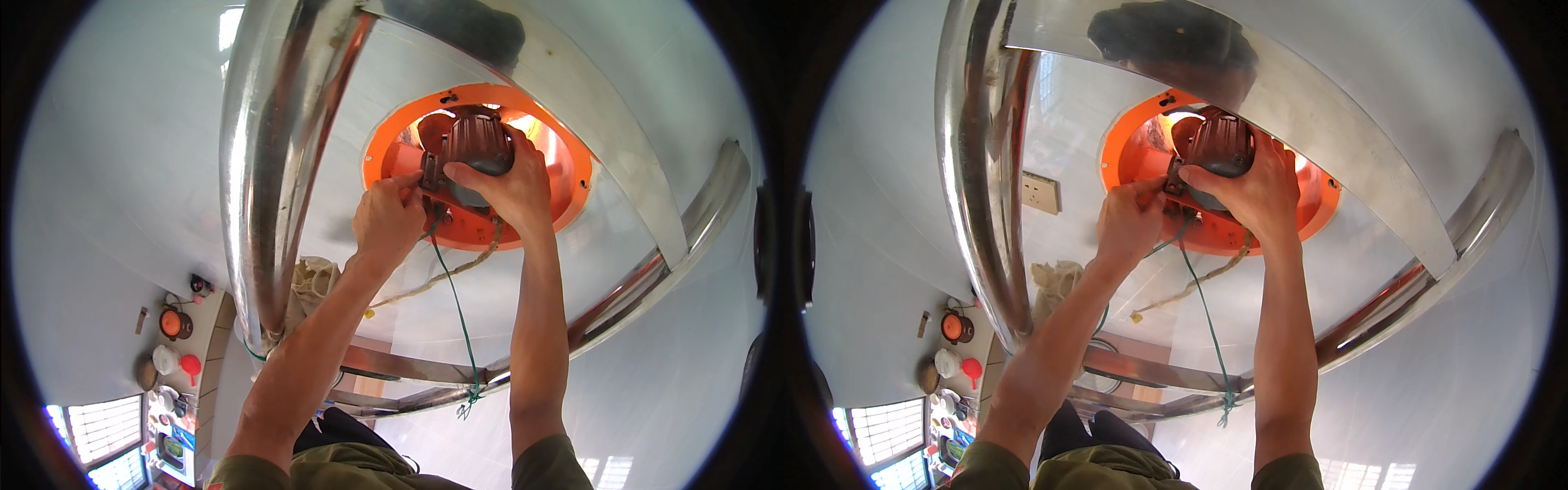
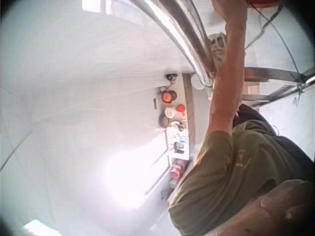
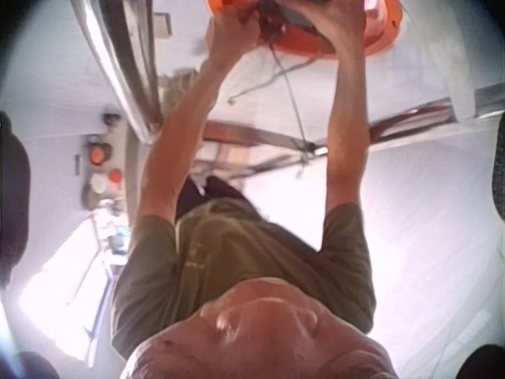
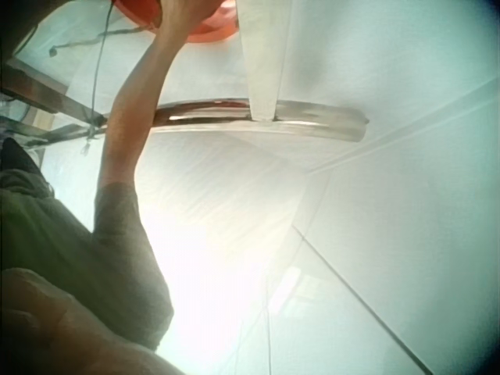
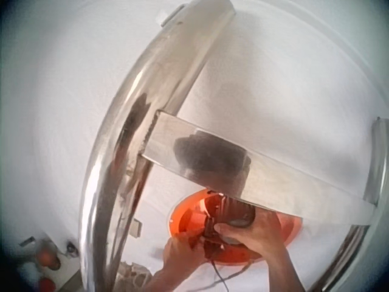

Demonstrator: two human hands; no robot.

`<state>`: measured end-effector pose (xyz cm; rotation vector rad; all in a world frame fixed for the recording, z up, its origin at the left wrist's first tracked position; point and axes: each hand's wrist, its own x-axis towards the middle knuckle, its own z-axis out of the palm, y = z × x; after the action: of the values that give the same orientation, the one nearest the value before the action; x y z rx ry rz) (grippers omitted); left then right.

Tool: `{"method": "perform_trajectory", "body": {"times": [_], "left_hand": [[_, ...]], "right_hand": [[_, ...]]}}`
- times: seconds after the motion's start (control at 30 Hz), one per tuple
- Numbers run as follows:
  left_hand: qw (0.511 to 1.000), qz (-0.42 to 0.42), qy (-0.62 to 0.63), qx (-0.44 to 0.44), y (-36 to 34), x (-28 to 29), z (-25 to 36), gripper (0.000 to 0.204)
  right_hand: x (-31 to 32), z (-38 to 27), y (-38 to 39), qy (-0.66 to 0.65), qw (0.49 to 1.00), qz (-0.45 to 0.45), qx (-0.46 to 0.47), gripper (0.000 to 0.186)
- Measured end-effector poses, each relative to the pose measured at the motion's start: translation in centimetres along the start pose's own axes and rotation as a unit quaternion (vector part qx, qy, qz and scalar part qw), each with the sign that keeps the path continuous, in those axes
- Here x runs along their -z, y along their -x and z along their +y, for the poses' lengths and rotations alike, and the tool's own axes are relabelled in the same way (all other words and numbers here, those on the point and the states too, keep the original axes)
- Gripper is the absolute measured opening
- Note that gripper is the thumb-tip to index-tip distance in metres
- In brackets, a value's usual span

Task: The person stands on a ladder and works on the wiring of an orange ceiling fan. They use a cloth to wipe the fan housing and motor, then connect and adjust wires within the ceiling mount. The person continues to secure the wiring and reposition the fan housing throughout the clip.

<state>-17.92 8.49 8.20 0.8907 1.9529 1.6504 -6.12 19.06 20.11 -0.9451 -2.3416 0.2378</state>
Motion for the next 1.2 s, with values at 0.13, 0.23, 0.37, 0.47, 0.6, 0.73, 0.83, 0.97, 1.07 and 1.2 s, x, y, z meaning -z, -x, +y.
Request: {"method": "perform_trajectory", "body": {"times": [0.13, 0.23, 0.37, 0.47, 0.6, 0.73, 0.83, 0.97, 1.07, 1.2], "left_hand": [[1.000, 0.004, -0.010, -0.009, -0.2, -0.3, -0.6, 0.030], [1.000, 0.006, -0.006, -0.015, -0.3, -0.5, -1.0, 0.030], [0.999, -0.002, 0.008, -0.036, -0.5, -0.4, -1.6, 0.034], [0.997, -0.046, 0.060, -0.011, 0.8, -0.1, -0.8, 0.039], [0.989, 0.042, -0.046, -0.134, 1.6, 0.3, -0.8, 0.039], [0.935, 0.107, -0.157, -0.300, 1.3, 0.5, 0.8, 0.051], [0.935, 0.082, -0.194, -0.284, 0.2, -0.4, 1.9, 0.058], [0.944, 0.061, -0.252, -0.205, -0.9, -1.3, 2.1, 0.063], [0.936, 0.084, -0.260, -0.219, -1.1, -1.8, 1.8, 0.064], [0.934, 0.060, -0.285, -0.209, -1.4, -1.2, 2.1, 0.054]], "right_hand": [[-0.2, 0.6, 0.1, 0.026, 1.000, 0.008, 0.001, 0.094], [-0.1, 0.4, 0.2, 0.045, 0.999, -0.003, -0.015, 0.098], [0.2, 0.0, 0.0, 0.065, 0.997, -0.022, -0.040, 0.110], [0.1, 0.9, 0.1, 0.024, 0.998, -0.038, -0.044, 0.108], [0.1, 1.2, 0.0, 0.036, 0.999, -0.024, -0.020, 0.105], [0.1, 1.0, 0.1, 0.046, 0.998, -0.027, -0.024, 0.102], [0.3, 0.5, 0.4, 0.038, 0.998, -0.027, -0.032, 0.101], [-0.3, 1.6, -0.2, 0.042, 0.999, -0.010, -0.015, 0.104], [-0.5, 2.1, -0.1, 0.087, 0.996, 0.001, -0.002, 0.103], [-0.2, 0.2, 1.0, 0.159, 0.985, -0.049, -0.044, 0.123]]}}
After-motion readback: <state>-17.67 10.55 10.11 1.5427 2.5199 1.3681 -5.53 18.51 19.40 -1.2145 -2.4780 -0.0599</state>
